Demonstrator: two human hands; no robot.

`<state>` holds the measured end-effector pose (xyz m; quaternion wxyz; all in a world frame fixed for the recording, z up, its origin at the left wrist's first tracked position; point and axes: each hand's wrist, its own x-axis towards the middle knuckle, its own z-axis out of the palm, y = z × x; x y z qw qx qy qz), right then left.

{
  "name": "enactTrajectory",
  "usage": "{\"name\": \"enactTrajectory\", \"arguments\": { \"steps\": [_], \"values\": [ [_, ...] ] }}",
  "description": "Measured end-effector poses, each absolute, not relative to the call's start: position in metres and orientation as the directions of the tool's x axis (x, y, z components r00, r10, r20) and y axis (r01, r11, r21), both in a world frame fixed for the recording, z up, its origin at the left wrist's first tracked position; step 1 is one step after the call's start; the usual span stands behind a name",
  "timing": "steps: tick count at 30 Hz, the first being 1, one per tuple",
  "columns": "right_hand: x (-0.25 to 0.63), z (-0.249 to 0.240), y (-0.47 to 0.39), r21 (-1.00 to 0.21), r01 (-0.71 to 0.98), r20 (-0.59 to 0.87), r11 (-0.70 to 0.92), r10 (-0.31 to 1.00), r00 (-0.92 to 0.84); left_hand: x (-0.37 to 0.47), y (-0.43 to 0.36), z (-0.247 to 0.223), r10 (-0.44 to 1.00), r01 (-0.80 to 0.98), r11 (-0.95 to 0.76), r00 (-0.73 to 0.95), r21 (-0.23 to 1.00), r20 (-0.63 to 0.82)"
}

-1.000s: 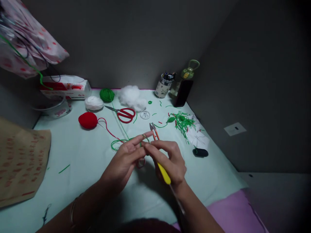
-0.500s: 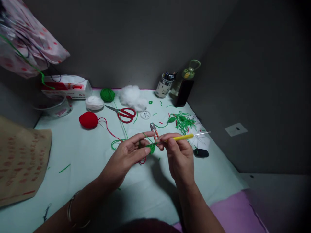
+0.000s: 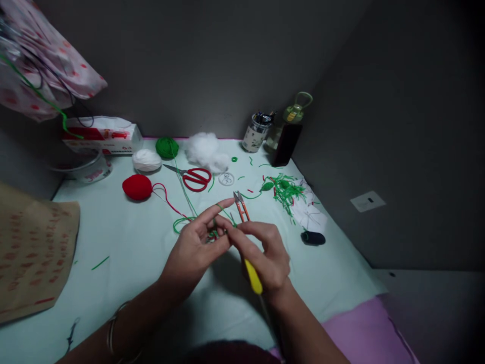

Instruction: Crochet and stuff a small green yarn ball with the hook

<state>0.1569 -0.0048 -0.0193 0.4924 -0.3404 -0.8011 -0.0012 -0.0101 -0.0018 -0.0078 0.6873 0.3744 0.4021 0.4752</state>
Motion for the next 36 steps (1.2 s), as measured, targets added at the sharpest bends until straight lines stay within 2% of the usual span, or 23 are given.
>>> {"name": "enactTrajectory", "arguments": {
  "steps": [1, 2, 3, 5, 6, 8, 10, 13, 16, 18, 19, 20, 22, 23, 25, 30, 34, 36],
  "values": [
    [0.157, -0.020, -0.005, -0.319, 0.562, 0.790, 0.763, 0.542, -0.287, -0.010, -0.002, -0.008, 0.932, -0.415, 0.332, 0.285, 0.847, -0.226],
    [0.157, -0.019, -0.005, -0.375, 0.543, 0.781, 0.751, 0.572, -0.251, -0.009, -0.001, -0.009, 0.906, -0.467, 0.398, 0.338, 0.790, -0.256],
    [0.157, -0.018, -0.005, -0.483, 0.488, 0.759, 0.727, 0.626, -0.180, -0.010, 0.000, -0.009, 0.880, -0.503, 0.454, 0.379, 0.735, -0.285],
    [0.158, -0.015, -0.003, -0.722, 0.276, 0.659, 0.635, 0.752, -0.007, -0.010, 0.001, -0.008, 0.864, -0.548, 0.494, 0.395, 0.675, -0.311],
    [0.158, -0.013, -0.001, -0.799, 0.148, 0.594, 0.582, 0.803, 0.049, -0.011, 0.002, -0.007, 0.872, -0.562, 0.482, 0.386, 0.672, -0.302],
    [0.157, -0.012, 0.003, -0.860, -0.023, 0.508, 0.510, 0.860, 0.056, -0.011, 0.002, -0.006, 0.893, -0.567, 0.436, 0.368, 0.699, -0.259],
    [0.156, -0.012, 0.005, -0.879, -0.042, 0.475, 0.474, 0.880, -0.009, -0.010, 0.000, -0.007, 0.908, -0.532, 0.394, 0.354, 0.749, -0.226],
    [0.153, -0.013, 0.003, -0.860, 0.069, 0.504, 0.505, 0.863, -0.032, -0.008, -0.002, -0.009, 0.935, -0.451, 0.329, 0.281, 0.830, -0.218],
    [0.151, -0.014, -0.004, -0.684, 0.334, 0.656, 0.649, 0.747, -0.108, -0.006, -0.003, -0.011, 0.952, -0.449, 0.295, 0.209, 0.844, -0.222],
    [0.151, -0.013, -0.006, -0.526, 0.471, 0.725, 0.708, 0.663, -0.186, -0.006, -0.002, -0.010, 0.930, -0.519, 0.363, 0.258, 0.774, -0.263],
    [0.153, -0.012, -0.005, -0.511, 0.481, 0.734, 0.712, 0.653, -0.186, -0.007, 0.000, -0.010, 0.908, -0.554, 0.416, 0.302, 0.721, -0.291],
    [0.154, -0.011, -0.004, -0.555, 0.451, 0.725, 0.699, 0.672, -0.150, -0.008, 0.001, -0.009, 0.884, -0.581, 0.464, 0.346, 0.669, -0.314],
    [0.158, -0.010, 0.000, -0.730, 0.279, 0.645, 0.624, 0.764, -0.023, -0.011, 0.004, -0.006, 0.855, -0.607, 0.518, 0.397, 0.602, -0.334],
    [0.159, -0.010, 0.002, -0.807, 0.166, 0.579, 0.567, 0.815, 0.031, -0.012, 0.005, -0.005, 0.854, -0.611, 0.518, 0.400, 0.599, -0.331],
    [0.159, -0.011, 0.005, -0.883, 0.000, 0.469, 0.470, 0.881, 0.057, -0.013, 0.005, -0.004, 0.869, -0.588, 0.490, 0.388, 0.644, -0.307],
    [0.156, -0.016, 0.007, -0.927, -0.046, 0.373, 0.372, 0.928, -0.006, -0.013, 0.002, -0.007, 0.907, -0.461, 0.374, 0.364, 0.805, -0.213],
    [0.158, -0.015, 0.008, -0.929, -0.238, 0.284, 0.284, 0.958, 0.034, -0.014, 0.002, -0.006, 0.915, -0.444, 0.363, 0.338, 0.819, -0.223],
    [0.159, -0.015, 0.009, -0.925, -0.268, 0.267, 0.268, 0.963, 0.042, -0.015, 0.001, -0.005, 0.919, -0.428, 0.355, 0.321, 0.831, -0.227]
  ]
}}
